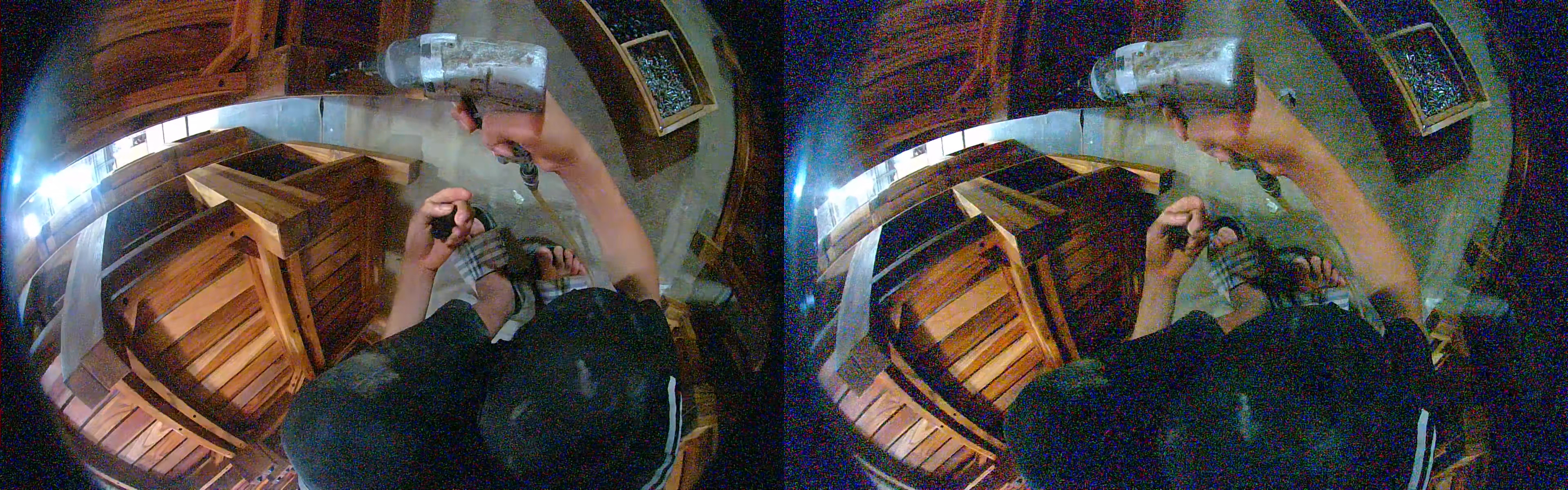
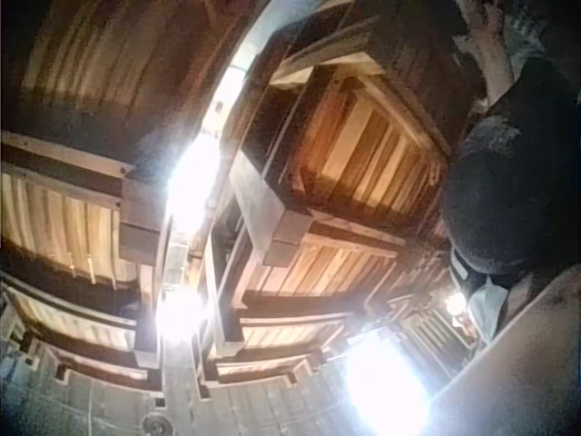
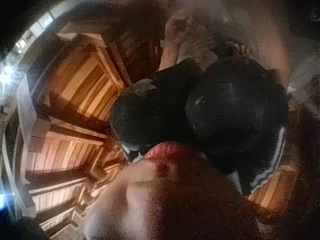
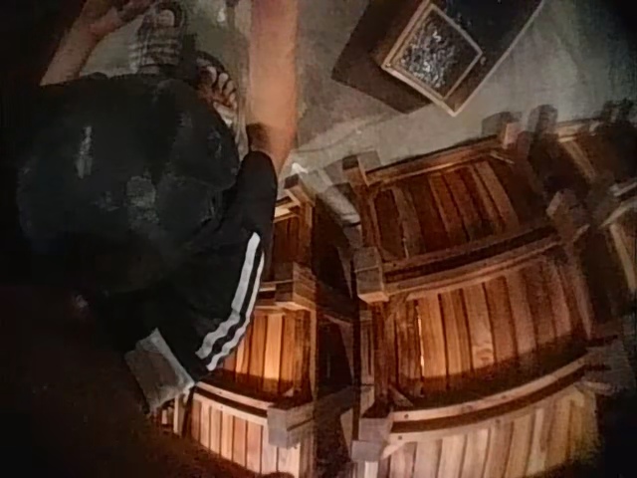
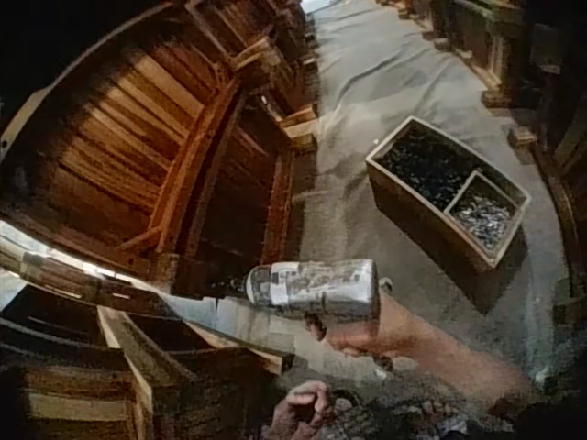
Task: Attaching plastic floor protectors to wooden furniture frames using a power drill.
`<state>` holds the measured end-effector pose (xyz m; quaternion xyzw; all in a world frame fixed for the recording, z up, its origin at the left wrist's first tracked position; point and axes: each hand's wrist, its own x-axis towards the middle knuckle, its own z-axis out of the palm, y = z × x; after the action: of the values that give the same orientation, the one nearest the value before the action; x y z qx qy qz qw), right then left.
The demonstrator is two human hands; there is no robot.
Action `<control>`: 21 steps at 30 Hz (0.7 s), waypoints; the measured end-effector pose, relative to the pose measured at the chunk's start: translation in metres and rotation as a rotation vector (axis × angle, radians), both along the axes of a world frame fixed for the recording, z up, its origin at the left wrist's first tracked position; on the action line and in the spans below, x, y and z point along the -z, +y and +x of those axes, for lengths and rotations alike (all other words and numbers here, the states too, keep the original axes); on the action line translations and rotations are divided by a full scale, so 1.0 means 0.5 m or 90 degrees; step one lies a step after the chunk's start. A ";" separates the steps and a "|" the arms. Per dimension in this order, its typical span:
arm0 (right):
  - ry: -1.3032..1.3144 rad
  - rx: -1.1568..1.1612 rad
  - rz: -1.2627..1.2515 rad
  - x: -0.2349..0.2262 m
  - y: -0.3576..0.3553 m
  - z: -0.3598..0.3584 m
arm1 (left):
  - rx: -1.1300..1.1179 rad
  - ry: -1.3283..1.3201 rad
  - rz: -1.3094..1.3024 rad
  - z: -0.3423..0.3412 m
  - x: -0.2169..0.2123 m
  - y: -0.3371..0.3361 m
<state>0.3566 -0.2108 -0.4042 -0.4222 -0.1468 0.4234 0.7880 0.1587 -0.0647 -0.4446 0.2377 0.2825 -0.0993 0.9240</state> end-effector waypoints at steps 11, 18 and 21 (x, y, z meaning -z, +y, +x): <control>-0.011 0.010 -0.065 0.010 -0.076 -0.061 | -0.052 -0.009 0.131 0.007 -0.044 0.032; -0.036 -0.023 -0.137 -0.014 -0.145 -0.107 | -0.082 0.007 0.182 0.067 -0.088 0.018; -0.004 -0.015 -0.062 0.002 -0.167 -0.122 | -0.098 -0.153 -0.010 0.076 -0.067 0.024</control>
<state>0.2955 -0.2941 -0.4050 -0.4595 -0.1334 0.4377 0.7612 0.1968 -0.0525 -0.4113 0.2185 0.1866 -0.0012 0.9578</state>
